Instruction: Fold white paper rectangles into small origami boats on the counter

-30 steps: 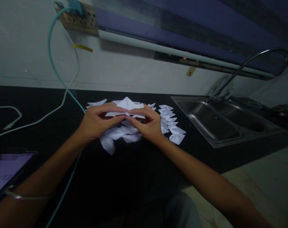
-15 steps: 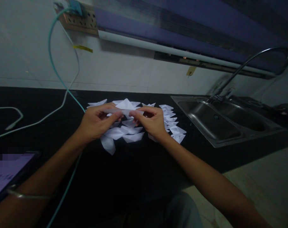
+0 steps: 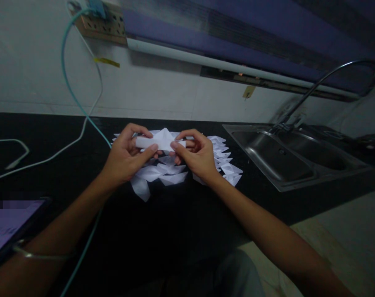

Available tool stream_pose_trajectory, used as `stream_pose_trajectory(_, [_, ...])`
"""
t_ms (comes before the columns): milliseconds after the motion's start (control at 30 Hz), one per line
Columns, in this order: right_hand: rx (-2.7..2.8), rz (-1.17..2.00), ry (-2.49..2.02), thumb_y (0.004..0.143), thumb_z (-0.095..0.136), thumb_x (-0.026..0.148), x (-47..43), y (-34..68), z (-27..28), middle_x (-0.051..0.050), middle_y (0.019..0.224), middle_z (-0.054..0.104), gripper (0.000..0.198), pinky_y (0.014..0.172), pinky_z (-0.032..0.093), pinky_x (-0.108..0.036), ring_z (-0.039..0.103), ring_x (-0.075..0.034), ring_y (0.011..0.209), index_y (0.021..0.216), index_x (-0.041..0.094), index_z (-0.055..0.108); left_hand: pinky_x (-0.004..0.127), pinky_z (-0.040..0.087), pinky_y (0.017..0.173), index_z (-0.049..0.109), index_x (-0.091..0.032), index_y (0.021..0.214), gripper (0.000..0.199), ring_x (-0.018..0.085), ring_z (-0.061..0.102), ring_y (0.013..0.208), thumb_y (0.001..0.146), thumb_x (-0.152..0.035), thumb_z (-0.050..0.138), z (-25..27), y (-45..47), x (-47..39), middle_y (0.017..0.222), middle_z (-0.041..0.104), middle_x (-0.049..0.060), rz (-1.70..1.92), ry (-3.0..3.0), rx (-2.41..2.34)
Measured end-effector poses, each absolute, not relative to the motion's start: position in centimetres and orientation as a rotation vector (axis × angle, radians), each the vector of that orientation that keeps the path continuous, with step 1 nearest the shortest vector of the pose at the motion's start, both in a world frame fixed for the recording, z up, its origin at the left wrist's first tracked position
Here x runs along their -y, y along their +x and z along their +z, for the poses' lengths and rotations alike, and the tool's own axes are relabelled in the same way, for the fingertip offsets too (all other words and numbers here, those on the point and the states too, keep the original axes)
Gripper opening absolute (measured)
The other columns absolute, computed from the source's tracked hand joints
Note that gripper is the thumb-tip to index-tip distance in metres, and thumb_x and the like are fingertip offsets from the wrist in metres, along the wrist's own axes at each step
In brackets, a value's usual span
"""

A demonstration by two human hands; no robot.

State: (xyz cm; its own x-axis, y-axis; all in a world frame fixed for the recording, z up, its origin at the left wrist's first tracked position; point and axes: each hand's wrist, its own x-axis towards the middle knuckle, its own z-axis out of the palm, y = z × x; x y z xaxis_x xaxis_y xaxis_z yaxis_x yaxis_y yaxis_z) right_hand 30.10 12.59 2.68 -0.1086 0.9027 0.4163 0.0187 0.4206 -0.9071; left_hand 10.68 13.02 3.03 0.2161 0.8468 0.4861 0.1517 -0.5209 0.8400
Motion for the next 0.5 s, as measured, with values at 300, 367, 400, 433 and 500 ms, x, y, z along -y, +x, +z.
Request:
stream_pose_trajectory(300, [1.504, 1.016, -0.842, 0.079, 0.072, 0.049, -12.7, 30.3, 2.6, 0.005, 0.063, 0.065, 0.044, 0.050, 0.054, -0.024, 0.066, -0.013, 0.052, 0.109, 0.026, 0.050, 0.022, 0.053, 0.052, 0.051, -0.024, 0.092, 0.038, 0.013, 0.069, 0.057, 0.072, -0.031, 0.081, 3.7, 10.0, -13.2, 0.064, 0.071, -0.008, 1.304, 1.630, -0.829])
stream_pose_trajectory(367, [1.515, 1.026, -0.845, 0.079, 0.072, 0.050, -12.9, 30.3, 2.5, 0.005, 0.063, 0.065, 0.043, 0.052, 0.056, -0.025, 0.066, -0.014, 0.053, 0.107, 0.026, 0.050, 0.019, 0.050, 0.047, 0.052, -0.024, 0.094, 0.037, 0.011, 0.067, 0.053, 0.072, -0.028, 0.082, 4.0, 9.8, -13.3, 0.064, 0.072, -0.008, 1.259, 1.610, -0.819])
stream_pose_trajectory(400, [1.519, 1.033, -0.845, 0.080, 0.071, 0.051, -12.9, 30.3, 2.4, 0.005, 0.064, 0.065, 0.042, 0.053, 0.056, -0.025, 0.067, -0.014, 0.054, 0.107, 0.026, 0.050, 0.018, 0.048, 0.044, 0.053, -0.024, 0.097, 0.037, 0.011, 0.065, 0.051, 0.073, -0.029, 0.081, 4.1, 9.7, -13.3, 0.064, 0.072, -0.008, 1.234, 1.608, -0.816])
stream_pose_trajectory(433, [1.521, 1.041, -0.841, 0.080, 0.070, 0.051, -13.0, 30.3, 2.3, 0.005, 0.065, 0.065, 0.042, 0.055, 0.057, -0.026, 0.067, -0.014, 0.056, 0.106, 0.026, 0.050, 0.018, 0.046, 0.043, 0.055, -0.024, 0.102, 0.037, 0.010, 0.063, 0.048, 0.076, -0.031, 0.079, 4.2, 9.5, -13.4, 0.063, 0.072, -0.008, 1.209, 1.607, -0.811])
stream_pose_trajectory(500, [1.518, 1.064, -0.823, 0.080, 0.069, 0.052, -13.2, 30.3, 2.2, 0.004, 0.067, 0.067, 0.041, 0.058, 0.059, -0.026, 0.069, -0.014, 0.058, 0.106, 0.025, 0.050, 0.017, 0.044, 0.041, 0.056, -0.023, 0.111, 0.036, 0.008, 0.059, 0.043, 0.082, -0.035, 0.073, 4.6, 9.4, -13.5, 0.060, 0.070, -0.008, 1.171, 1.616, -0.798])
